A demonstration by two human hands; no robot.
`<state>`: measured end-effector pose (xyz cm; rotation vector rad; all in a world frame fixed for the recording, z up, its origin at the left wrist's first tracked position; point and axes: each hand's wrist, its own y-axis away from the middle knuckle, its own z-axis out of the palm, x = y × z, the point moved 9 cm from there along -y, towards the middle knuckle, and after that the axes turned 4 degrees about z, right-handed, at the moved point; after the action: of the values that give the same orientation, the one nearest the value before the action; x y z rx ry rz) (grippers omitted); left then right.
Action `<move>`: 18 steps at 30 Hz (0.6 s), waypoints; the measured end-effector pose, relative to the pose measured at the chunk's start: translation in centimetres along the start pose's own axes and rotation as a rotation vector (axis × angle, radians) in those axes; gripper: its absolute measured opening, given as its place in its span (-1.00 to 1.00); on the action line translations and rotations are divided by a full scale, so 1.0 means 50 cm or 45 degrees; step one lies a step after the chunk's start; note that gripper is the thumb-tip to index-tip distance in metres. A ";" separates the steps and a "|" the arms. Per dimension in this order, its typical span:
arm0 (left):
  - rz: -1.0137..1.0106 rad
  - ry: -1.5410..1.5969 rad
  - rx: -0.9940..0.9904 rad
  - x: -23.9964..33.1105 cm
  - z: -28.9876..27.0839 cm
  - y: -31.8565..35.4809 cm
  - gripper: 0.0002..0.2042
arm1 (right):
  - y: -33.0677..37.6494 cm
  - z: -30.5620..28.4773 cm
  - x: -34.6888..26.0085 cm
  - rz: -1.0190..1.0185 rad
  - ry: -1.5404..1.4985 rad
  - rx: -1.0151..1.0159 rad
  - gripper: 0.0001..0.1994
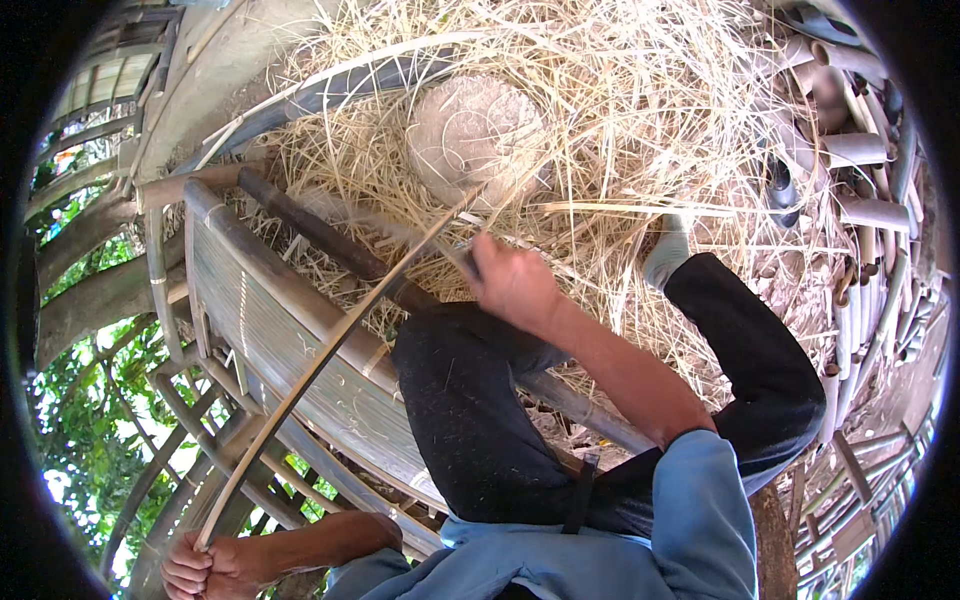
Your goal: The person scrapes a thin strip of bamboo with a knife, repeatedly pulling the blade along the length of the material to smooth it while sitting in a workshop area.
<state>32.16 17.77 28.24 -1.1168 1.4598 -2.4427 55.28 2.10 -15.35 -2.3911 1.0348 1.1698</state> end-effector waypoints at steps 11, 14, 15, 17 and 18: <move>0.051 -0.060 0.165 -0.009 -0.024 0.003 -0.54 | -0.012 0.075 0.194 0.357 0.009 -0.054 -0.76; 0.002 0.022 0.111 -0.005 -0.023 0.007 -0.55 | -0.002 0.077 0.172 0.125 0.077 0.000 -0.69; 0.022 0.023 0.083 0.013 -0.024 0.002 -0.55 | 0.017 0.087 0.171 0.135 0.074 -0.019 -0.69; 0.038 0.008 0.131 0.000 -0.009 0.009 -0.58 | 0.010 0.100 0.256 0.432 -0.002 -0.048 -0.67; 0.021 0.026 0.231 -0.016 -0.005 0.012 -0.59 | 0.009 0.094 0.282 0.538 0.094 0.003 -0.68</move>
<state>32.41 17.96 27.24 -1.0411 1.2177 -2.5216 58.12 -2.51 -29.21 -2.2929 1.6221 1.2092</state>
